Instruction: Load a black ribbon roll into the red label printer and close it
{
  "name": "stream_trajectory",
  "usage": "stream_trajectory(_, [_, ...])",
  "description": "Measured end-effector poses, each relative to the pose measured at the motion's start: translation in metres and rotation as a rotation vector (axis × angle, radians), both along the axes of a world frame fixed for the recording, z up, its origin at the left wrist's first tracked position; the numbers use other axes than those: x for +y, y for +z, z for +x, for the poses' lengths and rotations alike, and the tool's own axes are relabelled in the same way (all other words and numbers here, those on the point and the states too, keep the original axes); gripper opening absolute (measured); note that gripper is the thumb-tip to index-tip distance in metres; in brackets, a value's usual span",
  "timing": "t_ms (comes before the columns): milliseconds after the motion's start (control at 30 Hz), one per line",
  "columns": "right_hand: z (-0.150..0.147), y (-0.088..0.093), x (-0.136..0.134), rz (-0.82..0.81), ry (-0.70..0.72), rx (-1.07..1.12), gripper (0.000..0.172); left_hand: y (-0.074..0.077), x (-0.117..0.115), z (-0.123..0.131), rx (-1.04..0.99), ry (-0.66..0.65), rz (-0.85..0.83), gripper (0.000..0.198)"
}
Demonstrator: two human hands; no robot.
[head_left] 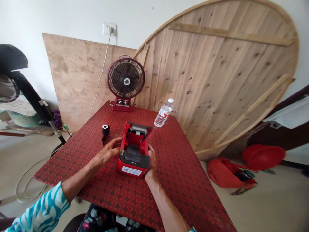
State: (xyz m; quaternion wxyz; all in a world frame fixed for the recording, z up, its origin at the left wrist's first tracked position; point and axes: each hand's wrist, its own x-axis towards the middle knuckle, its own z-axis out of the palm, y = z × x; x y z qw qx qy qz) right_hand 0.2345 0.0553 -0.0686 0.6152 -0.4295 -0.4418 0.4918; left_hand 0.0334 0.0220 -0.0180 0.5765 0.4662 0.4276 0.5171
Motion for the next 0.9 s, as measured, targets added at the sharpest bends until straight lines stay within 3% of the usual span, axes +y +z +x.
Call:
stream_trajectory(400, [0.001, 0.001, 0.002, -0.010, 0.040, 0.006, 0.055, 0.004, -0.003, 0.000, 0.027, 0.027, 0.022, 0.060])
stream_trajectory(533, [0.000, 0.001, 0.002, 0.012, 0.056, 0.016, 0.054, 0.025, -0.004, -0.003, 0.399, 0.159, 0.275, 0.041])
stream_trajectory(633, [0.000, 0.000, 0.003, 0.017, 0.053, 0.035, 0.055, 0.049, 0.004, 0.005, 0.823, 0.043, 0.500, 0.024])
stream_trajectory(767, [0.000, -0.001, 0.005, 0.027, 0.041, 0.026, 0.053, 0.065, 0.034, 0.027, 1.259, -0.186, 0.501, 0.026])
stream_trajectory(900, [0.000, -0.003, 0.008, 0.052, 0.037, 0.036, 0.050, 0.056, 0.065, 0.046, 1.421, -0.177, 0.431, 0.029])
